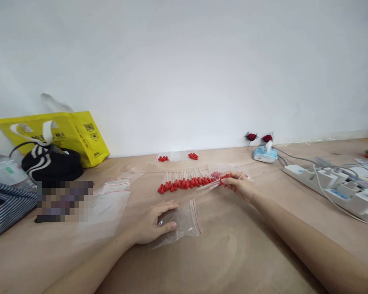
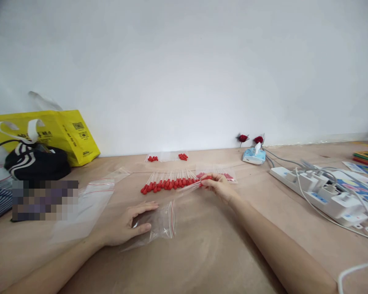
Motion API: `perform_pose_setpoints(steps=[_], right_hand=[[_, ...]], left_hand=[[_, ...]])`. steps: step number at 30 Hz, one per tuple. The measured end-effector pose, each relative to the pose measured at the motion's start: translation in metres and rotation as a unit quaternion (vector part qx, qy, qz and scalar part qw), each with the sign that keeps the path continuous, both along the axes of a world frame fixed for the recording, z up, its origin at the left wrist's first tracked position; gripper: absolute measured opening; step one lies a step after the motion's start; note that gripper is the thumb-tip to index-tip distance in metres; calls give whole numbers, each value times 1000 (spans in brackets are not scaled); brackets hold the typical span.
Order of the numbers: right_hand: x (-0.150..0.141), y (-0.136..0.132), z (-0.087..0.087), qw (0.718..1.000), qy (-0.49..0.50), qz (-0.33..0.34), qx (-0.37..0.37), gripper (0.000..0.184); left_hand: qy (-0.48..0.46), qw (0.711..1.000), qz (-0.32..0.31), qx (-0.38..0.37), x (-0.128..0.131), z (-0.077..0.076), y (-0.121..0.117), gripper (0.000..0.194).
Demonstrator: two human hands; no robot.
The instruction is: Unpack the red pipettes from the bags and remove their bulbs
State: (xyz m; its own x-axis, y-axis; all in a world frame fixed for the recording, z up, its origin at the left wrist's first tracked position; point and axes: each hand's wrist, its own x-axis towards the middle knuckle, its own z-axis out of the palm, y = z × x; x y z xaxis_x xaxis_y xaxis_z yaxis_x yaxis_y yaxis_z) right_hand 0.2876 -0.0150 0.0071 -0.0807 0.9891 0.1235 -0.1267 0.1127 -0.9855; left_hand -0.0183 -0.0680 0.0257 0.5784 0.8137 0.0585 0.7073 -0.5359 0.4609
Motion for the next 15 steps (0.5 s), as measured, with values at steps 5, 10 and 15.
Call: perform_pose_setpoints(steps=[5,10,15], right_hand=[[-1,15,-7,979,22,-186,77,23],[-26,23,-13,913,-220,-272,213,17],[-38,32,-19,853,-363,-240,288,17]], left_hand=[[0,998,-44,48,9,8,-8,35],[21,985,-169,-10,28,8,-16,41],[60,980,-187,-22,30,5,-17,41]])
